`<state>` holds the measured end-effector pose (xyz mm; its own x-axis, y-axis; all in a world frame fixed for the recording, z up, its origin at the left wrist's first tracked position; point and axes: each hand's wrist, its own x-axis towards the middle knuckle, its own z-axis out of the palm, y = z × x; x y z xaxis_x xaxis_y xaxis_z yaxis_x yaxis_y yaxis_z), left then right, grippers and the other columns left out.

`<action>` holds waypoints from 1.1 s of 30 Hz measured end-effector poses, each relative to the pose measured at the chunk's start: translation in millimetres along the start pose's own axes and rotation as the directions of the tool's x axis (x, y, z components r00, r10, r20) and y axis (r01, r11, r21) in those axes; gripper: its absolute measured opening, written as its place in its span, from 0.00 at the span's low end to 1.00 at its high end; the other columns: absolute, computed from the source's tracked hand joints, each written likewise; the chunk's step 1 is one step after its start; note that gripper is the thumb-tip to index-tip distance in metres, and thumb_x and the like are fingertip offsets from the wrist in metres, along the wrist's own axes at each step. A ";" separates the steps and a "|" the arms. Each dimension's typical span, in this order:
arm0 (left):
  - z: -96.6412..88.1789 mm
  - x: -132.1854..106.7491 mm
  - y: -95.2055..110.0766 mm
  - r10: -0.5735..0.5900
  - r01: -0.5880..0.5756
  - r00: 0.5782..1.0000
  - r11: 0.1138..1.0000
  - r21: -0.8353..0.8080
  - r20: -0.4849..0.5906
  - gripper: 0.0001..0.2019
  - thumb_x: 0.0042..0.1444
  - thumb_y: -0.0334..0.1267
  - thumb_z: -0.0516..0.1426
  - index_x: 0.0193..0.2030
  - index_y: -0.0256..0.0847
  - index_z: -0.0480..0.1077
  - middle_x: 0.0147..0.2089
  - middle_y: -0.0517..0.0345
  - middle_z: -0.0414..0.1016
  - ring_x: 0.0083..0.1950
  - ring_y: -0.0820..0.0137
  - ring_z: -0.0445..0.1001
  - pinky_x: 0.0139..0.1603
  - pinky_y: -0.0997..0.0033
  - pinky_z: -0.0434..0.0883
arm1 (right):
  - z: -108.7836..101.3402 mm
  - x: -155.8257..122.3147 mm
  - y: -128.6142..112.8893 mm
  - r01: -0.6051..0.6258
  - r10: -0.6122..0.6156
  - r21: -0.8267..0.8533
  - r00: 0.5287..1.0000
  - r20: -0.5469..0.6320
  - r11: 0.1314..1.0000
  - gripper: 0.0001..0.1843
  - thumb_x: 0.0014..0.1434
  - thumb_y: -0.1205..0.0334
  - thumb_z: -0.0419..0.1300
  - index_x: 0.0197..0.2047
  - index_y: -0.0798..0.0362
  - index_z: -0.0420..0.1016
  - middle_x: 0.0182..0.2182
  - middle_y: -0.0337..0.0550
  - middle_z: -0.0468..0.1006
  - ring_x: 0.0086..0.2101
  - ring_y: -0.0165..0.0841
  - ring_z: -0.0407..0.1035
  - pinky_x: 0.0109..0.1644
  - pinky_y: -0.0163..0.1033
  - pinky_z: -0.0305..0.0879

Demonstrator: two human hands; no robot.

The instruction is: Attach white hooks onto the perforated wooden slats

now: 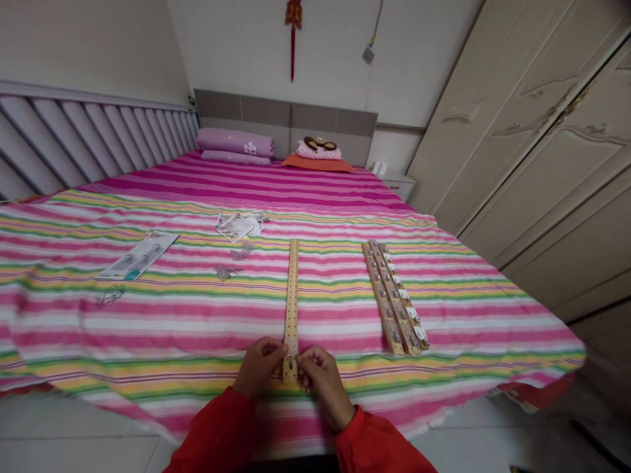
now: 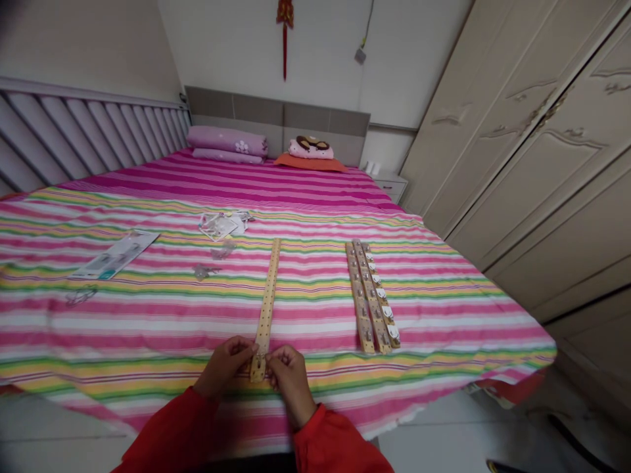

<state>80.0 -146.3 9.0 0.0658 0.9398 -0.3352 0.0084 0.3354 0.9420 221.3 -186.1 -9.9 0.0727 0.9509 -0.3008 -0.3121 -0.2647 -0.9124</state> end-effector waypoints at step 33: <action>5.5 -21.3 -30.4 0.197 -0.187 0.977 0.976 0.108 -0.086 0.33 0.47 0.58 0.54 0.54 0.37 0.68 0.60 0.46 0.69 0.62 0.59 0.65 0.64 0.59 0.60 | 1.6 -27.6 7.8 0.342 -0.392 -0.396 0.919 -0.048 0.852 0.26 0.61 0.48 0.54 0.60 0.48 0.66 0.59 0.47 0.66 0.59 0.40 0.58 0.64 0.46 0.54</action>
<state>83.8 -176.9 -12.4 -0.0199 0.9895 -0.1433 0.1038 0.1446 0.9840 215.4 -214.2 -8.3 0.2346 0.9697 0.0675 0.1341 0.0365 -0.9903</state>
